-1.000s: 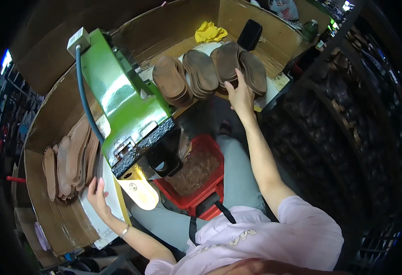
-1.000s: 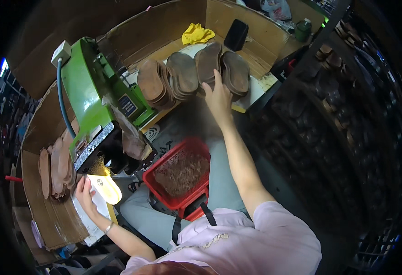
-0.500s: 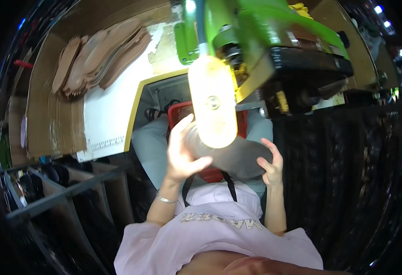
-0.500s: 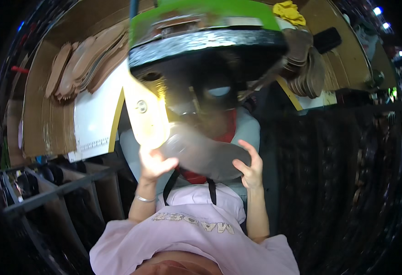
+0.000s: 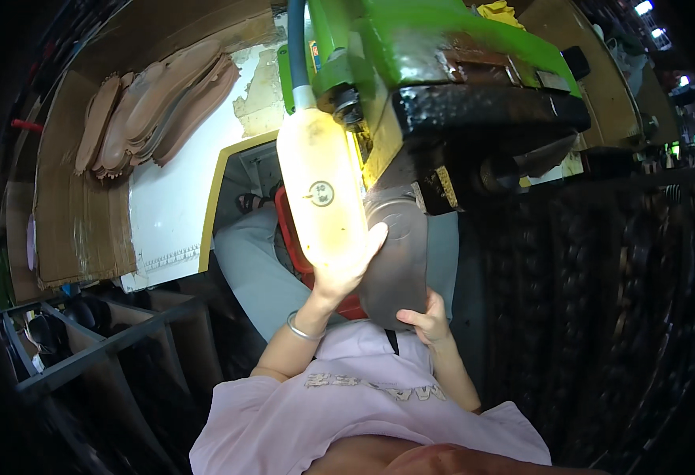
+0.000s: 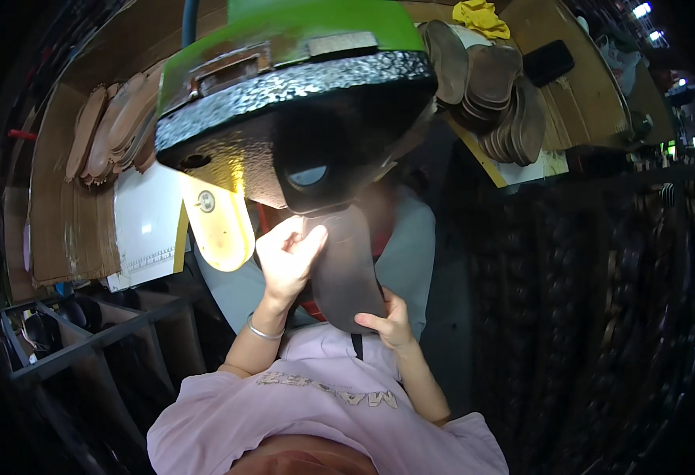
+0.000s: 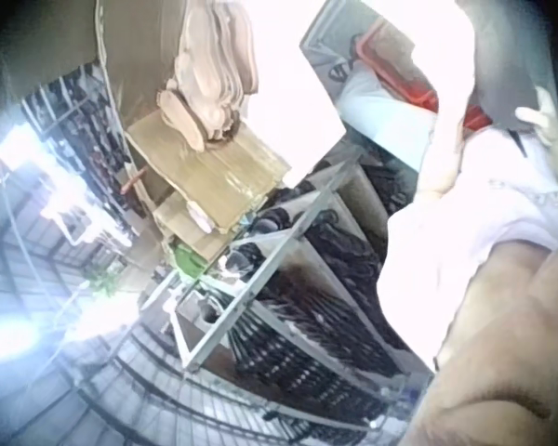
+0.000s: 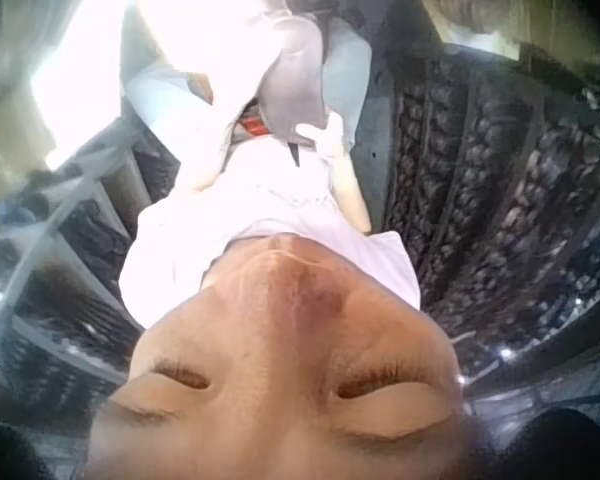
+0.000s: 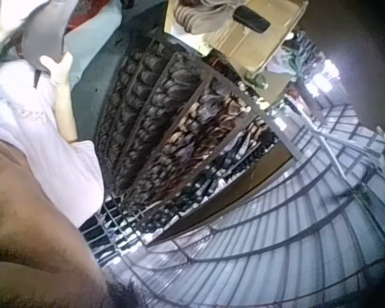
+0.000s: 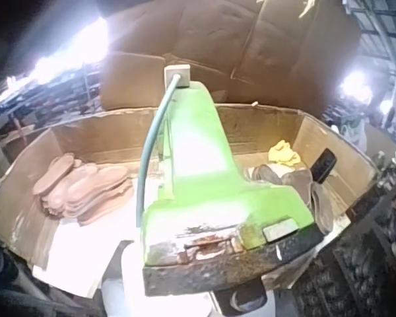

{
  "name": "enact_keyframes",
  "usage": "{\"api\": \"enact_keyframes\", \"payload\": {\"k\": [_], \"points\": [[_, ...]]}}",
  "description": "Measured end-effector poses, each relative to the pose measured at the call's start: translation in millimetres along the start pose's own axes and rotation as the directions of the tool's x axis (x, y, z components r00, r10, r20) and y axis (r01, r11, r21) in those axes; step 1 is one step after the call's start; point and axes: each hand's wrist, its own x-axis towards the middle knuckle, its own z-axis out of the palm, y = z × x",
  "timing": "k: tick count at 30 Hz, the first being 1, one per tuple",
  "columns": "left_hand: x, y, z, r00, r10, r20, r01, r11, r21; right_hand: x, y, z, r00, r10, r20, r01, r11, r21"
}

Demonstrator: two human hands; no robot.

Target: The person uses a green grinding machine to smooth the edges of shoe soles. They pick up soles from a stack, press them against the rotating grinding wheel, and place the finished soles into a red basket.

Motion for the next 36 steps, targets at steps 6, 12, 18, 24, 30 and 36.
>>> {"api": "enact_keyframes", "payload": {"k": [6, 12, 18, 24, 30, 36], "points": [[-11.9, 18.0, -8.3, 0.991, -0.116, 0.062, 0.116, 0.993, -0.008, -10.4, -38.9, -49.5, 0.938, -0.28, -0.203, 0.29, 0.957, 0.022], [-3.9, 15.4, -4.0, 0.973, -0.116, 0.198, 0.145, 0.979, -0.14, 38.2, -133.8, -32.7, 0.786, -0.479, -0.392, 0.481, 0.871, -0.101], [12.2, 52.0, -5.8, 0.906, -0.264, 0.33, 0.387, 0.832, -0.397, 100.9, -189.1, -10.5, 0.838, -0.506, -0.203, 0.512, 0.859, -0.026], [14.8, 57.5, -47.8, 0.951, -0.169, 0.26, 0.234, 0.941, -0.246, 140.6, -162.1, -13.9, 0.867, -0.497, -0.034, 0.498, 0.862, 0.096], [8.9, 56.5, -99.0, 0.959, -0.162, 0.231, 0.21, 0.958, -0.198, 136.5, -116.0, -12.7, 0.89, -0.456, 0.002, 0.448, 0.874, 0.187], [-18.0, 55.9, -132.6, 0.955, -0.281, 0.1, 0.294, 0.944, -0.151, 111.1, -105.8, 57.8, 0.888, -0.458, -0.038, 0.455, 0.888, -0.067]]}}
